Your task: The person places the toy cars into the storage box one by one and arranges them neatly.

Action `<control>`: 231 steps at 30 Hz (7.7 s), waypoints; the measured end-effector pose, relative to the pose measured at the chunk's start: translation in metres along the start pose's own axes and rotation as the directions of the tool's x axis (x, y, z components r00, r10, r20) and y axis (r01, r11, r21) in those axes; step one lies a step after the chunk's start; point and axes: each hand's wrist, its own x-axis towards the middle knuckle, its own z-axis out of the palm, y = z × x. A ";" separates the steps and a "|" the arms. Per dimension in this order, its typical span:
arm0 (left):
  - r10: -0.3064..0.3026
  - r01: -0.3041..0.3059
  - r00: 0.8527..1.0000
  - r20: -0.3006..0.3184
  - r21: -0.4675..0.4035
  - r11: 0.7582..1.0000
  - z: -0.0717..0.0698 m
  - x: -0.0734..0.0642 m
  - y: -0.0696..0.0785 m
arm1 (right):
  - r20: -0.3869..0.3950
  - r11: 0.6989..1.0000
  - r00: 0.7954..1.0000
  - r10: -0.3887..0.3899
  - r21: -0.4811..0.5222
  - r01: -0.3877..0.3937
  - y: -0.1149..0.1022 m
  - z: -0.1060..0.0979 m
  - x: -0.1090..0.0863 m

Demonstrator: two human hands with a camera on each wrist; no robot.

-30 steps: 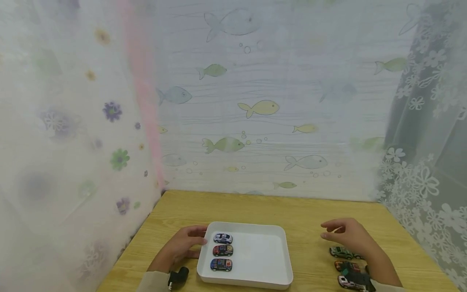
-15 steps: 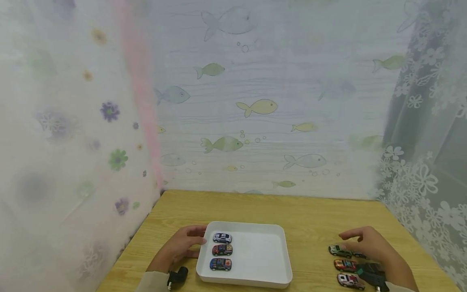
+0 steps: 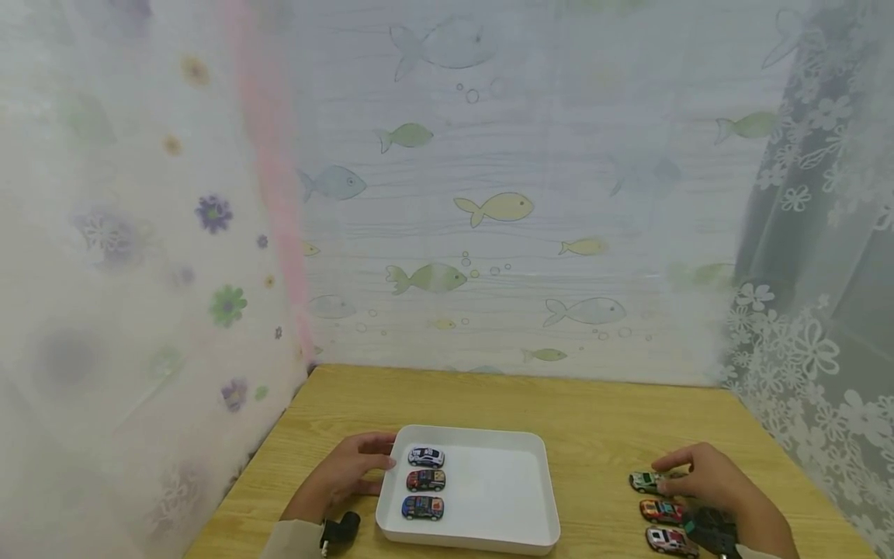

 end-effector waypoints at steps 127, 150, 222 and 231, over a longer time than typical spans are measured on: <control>-0.010 0.010 1.000 0.007 -0.023 1.000 0.001 0.000 0.002 | -0.106 0.953 0.964 -0.244 -0.207 0.219 -0.186 0.143 0.112; -0.002 0.002 1.000 0.004 -0.013 1.000 0.002 0.000 0.002 | -0.084 0.956 0.961 -0.263 -0.155 0.248 -0.190 0.172 0.120; 0.010 -0.010 1.000 -0.007 0.002 1.000 0.003 -0.002 0.004 | -0.165 0.969 0.960 -0.225 -0.143 0.203 -0.034 0.030 -0.018; 0.009 -0.009 1.000 -0.008 0.018 1.000 0.005 -0.001 0.003 | -0.096 0.983 0.985 -0.143 -0.134 0.129 -0.003 0.013 -0.038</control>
